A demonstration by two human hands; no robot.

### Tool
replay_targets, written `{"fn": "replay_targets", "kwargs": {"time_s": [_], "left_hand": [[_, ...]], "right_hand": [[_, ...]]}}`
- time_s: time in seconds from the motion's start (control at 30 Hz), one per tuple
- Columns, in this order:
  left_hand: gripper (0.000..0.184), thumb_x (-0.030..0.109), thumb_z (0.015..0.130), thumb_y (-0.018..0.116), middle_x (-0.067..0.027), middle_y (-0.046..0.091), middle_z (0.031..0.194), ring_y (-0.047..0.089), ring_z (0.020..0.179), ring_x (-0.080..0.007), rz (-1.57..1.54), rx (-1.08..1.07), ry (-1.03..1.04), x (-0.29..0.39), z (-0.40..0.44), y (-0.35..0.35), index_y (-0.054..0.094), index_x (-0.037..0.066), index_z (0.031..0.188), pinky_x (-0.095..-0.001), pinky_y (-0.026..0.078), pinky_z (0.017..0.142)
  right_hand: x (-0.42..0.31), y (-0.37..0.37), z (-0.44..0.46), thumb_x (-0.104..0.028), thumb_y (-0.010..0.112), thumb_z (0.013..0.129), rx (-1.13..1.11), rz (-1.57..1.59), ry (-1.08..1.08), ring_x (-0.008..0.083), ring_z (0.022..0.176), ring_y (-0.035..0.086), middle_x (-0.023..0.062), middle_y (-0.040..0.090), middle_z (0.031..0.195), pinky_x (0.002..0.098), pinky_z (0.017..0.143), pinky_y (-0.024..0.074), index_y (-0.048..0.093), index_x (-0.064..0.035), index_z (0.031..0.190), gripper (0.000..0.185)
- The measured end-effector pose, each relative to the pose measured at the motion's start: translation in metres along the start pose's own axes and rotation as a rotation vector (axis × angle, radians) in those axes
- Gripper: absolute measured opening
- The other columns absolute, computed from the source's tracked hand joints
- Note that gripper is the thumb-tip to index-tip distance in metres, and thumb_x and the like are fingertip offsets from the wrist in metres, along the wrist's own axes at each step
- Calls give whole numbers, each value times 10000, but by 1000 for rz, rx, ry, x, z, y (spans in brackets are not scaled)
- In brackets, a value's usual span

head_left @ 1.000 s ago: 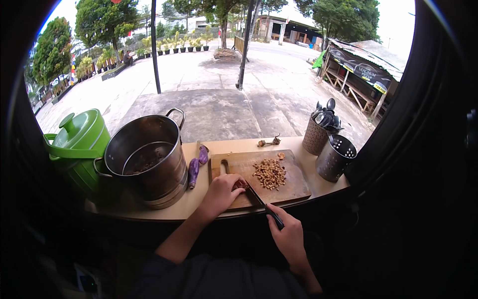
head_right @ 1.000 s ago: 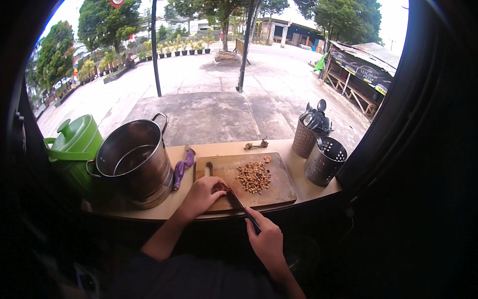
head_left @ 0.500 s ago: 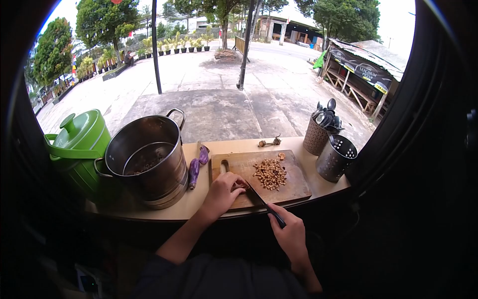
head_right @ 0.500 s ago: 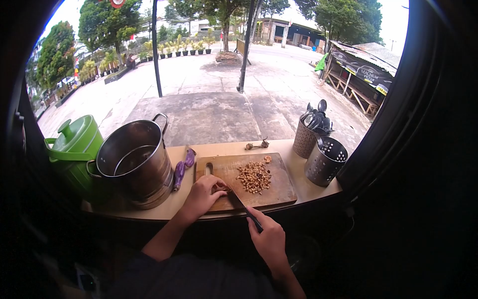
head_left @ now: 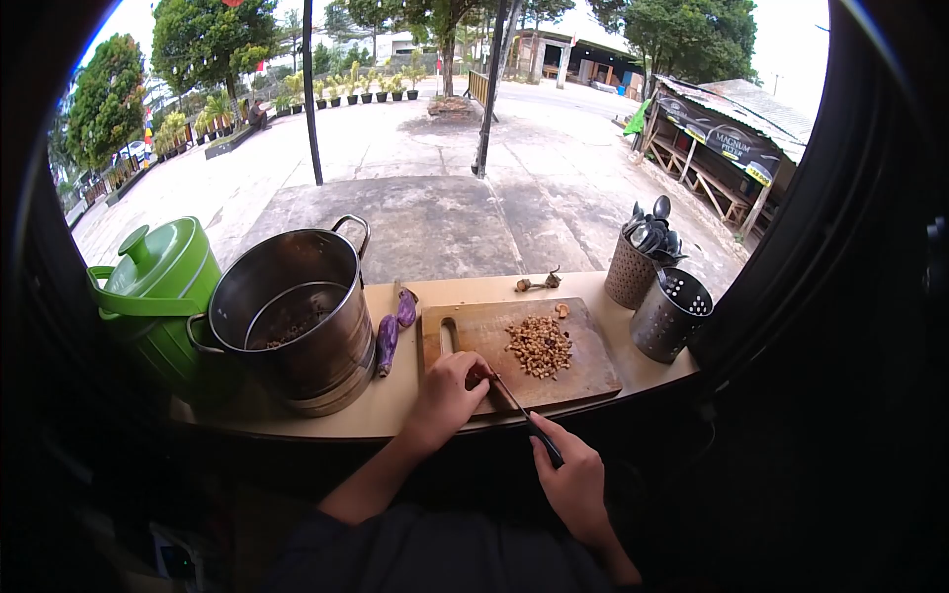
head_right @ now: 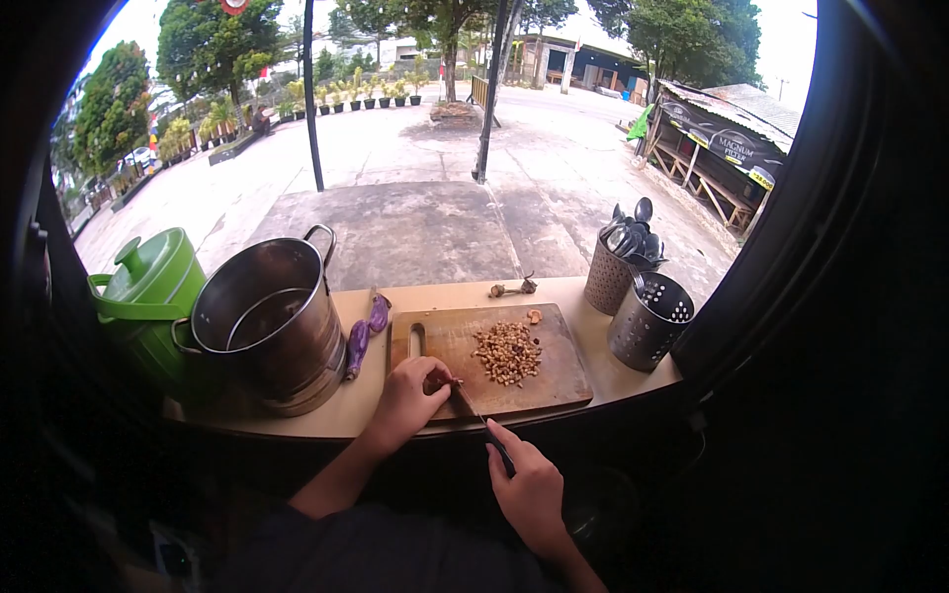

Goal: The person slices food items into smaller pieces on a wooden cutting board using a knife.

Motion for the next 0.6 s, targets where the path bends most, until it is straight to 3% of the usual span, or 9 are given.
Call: {"fn": "replay_targets", "kwargs": {"time_s": [0.57, 0.6], "left_hand": [[135, 11, 786, 751, -96, 659, 810, 656, 816, -239, -74, -11, -43, -9, 0, 4, 655, 32, 878, -349, 537, 752], [138, 12, 784, 755, -96, 658, 811, 656, 816, -240, -92, -3, -48, -10, 0, 3, 655, 31, 878, -348, 534, 748]], "right_hand": [[-1, 35, 23, -142, 685, 955, -70, -165, -16, 354, 936, 718, 169, 736, 1055, 418, 764, 573, 694, -126, 1267, 312], [0, 35, 26, -168, 682, 961, -36, -145, -57, 355, 857, 711, 157, 728, 983, 432, 716, 566, 685, -142, 1278, 318]]}}
Point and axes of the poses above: each hand's wrist, its own z-axis towards the middle knuckle, its own y-axis out of the palm, x = y × z, the point moved 10 cm from there along z, towards the middle knuckle
